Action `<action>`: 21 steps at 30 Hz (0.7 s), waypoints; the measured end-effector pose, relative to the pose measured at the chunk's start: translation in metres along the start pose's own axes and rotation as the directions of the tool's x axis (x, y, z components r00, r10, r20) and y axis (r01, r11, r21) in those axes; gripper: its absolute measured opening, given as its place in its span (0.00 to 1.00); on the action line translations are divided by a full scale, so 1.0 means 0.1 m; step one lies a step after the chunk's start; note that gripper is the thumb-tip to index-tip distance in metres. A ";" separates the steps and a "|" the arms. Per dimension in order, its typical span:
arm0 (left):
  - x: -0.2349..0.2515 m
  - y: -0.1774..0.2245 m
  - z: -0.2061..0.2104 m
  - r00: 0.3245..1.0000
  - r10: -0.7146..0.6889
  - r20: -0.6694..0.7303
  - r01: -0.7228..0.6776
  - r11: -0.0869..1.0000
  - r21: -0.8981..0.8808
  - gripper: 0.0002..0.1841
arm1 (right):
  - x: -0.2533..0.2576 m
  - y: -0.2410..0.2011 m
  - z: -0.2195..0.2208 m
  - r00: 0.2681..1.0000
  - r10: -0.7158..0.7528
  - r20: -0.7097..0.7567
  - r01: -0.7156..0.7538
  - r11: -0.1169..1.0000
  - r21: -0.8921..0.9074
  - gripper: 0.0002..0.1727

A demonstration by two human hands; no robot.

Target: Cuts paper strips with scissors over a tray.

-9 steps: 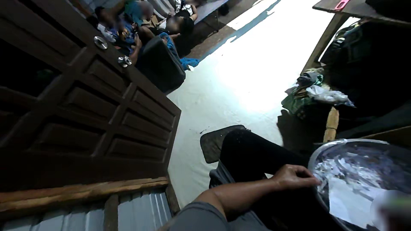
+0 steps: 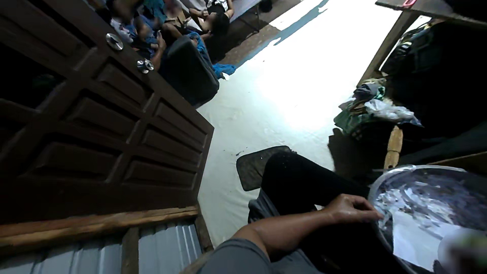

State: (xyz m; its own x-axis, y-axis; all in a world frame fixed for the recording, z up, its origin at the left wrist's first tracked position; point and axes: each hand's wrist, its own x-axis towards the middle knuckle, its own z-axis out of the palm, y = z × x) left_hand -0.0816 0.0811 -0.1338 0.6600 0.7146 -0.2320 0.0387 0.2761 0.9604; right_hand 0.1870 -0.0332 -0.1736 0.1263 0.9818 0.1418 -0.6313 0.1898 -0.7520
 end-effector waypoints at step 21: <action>0.03 0.22 -0.15 0.999 0.042 -0.016 -0.038 0.980 0.195 0.11 | 0.05 -0.11 0.46 0.973 0.086 -0.214 -0.105 0.992 -0.076 0.13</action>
State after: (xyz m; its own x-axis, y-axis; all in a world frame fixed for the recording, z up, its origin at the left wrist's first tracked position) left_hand -0.0901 0.0986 -0.1161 0.6489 0.7357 -0.1941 0.1594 0.1180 0.9801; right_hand 0.1595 -0.0300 -0.1350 0.2323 0.9705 -0.0648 -0.5807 0.0849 -0.8097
